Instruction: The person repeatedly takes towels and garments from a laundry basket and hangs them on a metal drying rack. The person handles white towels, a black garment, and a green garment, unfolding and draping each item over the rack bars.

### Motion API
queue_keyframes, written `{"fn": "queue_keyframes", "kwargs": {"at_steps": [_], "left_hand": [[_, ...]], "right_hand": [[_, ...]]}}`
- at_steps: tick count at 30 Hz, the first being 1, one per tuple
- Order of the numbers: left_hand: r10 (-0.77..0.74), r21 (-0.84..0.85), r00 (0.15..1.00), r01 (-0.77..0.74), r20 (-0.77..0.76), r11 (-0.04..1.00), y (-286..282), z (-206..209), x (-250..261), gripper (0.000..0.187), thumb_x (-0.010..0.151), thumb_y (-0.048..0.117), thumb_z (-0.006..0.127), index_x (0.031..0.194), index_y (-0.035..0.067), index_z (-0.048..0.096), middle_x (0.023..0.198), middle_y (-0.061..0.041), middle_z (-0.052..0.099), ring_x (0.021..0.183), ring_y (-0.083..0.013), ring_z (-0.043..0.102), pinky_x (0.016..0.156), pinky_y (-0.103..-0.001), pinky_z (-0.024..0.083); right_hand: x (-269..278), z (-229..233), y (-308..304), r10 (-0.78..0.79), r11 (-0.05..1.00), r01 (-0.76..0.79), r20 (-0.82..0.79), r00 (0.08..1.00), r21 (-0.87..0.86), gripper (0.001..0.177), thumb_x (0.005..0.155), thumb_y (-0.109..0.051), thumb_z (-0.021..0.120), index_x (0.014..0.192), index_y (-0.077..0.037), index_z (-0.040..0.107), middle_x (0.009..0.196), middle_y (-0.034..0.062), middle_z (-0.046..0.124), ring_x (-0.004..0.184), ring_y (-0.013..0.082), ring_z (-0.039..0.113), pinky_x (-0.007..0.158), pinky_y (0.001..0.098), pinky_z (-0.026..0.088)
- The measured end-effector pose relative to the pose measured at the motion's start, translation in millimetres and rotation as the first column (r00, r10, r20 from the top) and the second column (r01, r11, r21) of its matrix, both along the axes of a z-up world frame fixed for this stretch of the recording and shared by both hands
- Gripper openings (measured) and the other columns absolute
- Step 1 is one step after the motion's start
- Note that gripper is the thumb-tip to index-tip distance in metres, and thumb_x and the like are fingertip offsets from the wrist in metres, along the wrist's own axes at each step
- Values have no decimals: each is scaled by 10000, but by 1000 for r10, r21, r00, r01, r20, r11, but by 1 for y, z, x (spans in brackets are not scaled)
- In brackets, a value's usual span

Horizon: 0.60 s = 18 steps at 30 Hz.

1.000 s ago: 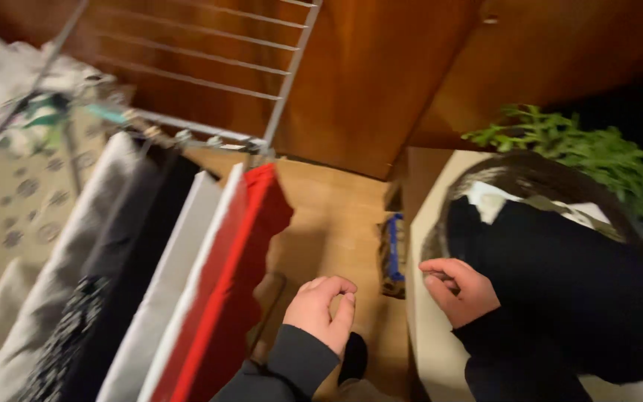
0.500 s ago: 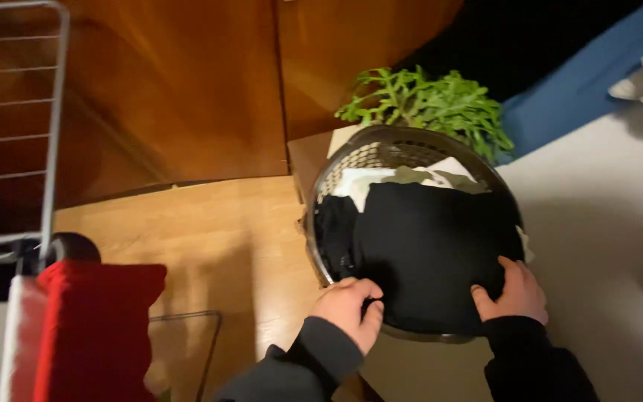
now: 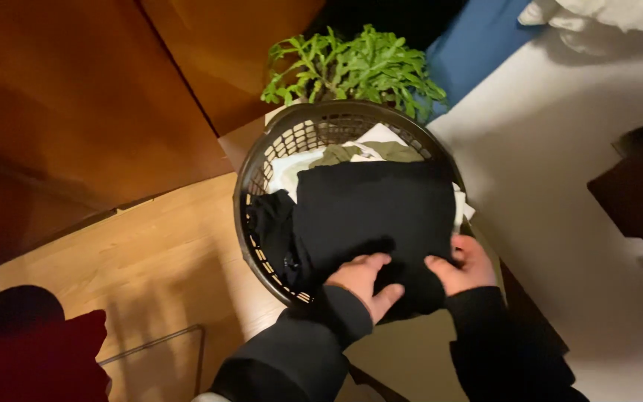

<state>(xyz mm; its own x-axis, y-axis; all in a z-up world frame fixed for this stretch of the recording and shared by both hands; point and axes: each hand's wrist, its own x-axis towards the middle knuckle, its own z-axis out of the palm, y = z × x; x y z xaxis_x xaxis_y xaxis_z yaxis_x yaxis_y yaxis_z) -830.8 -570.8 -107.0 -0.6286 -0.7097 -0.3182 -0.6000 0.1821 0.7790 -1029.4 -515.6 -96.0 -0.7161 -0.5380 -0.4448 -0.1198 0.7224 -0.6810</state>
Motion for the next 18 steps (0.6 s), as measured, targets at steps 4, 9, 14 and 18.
{"fn": "queue_keyframes", "kwargs": {"at_steps": [4,9,14,18], "left_hand": [[246,380,965,-197,-86,904,-6,0,-21,826,971,664,341,1559,87,401,1484,-242,533,1417,-389,477,1192,-506,388],[632,501,773,-522,-64,690,-22,8,-10,565,883,428,707,1381,170,644,1259,-240,676,1227,-397,647,1021,-441,545],[748,490,661,-634,-56,598,-43,-60,9,365,923,252,669,1272,151,707,1121,-178,737,999,-319,740,835,-403,625],[784,541,569,-590,-248,599,-38,-87,28,335,879,166,715,1201,86,758,1016,-126,743,994,-213,677,857,-382,572]], "right_hand": [[38,-15,5,107,933,-92,25,994,-349,586,690,-14,866,1233,-62,651,881,55,574,804,184,593,712,307,578],[88,8,8,604,671,-444,91,792,-594,509,696,42,769,1178,-100,688,702,0,667,665,85,639,618,195,541],[74,-6,5,551,776,-469,89,830,-422,307,796,-96,797,1093,-175,806,806,-4,809,741,105,735,633,258,617],[56,-5,-6,311,915,-246,171,935,-318,318,851,-99,754,1166,-124,783,1017,108,797,902,192,690,704,349,627]]}}
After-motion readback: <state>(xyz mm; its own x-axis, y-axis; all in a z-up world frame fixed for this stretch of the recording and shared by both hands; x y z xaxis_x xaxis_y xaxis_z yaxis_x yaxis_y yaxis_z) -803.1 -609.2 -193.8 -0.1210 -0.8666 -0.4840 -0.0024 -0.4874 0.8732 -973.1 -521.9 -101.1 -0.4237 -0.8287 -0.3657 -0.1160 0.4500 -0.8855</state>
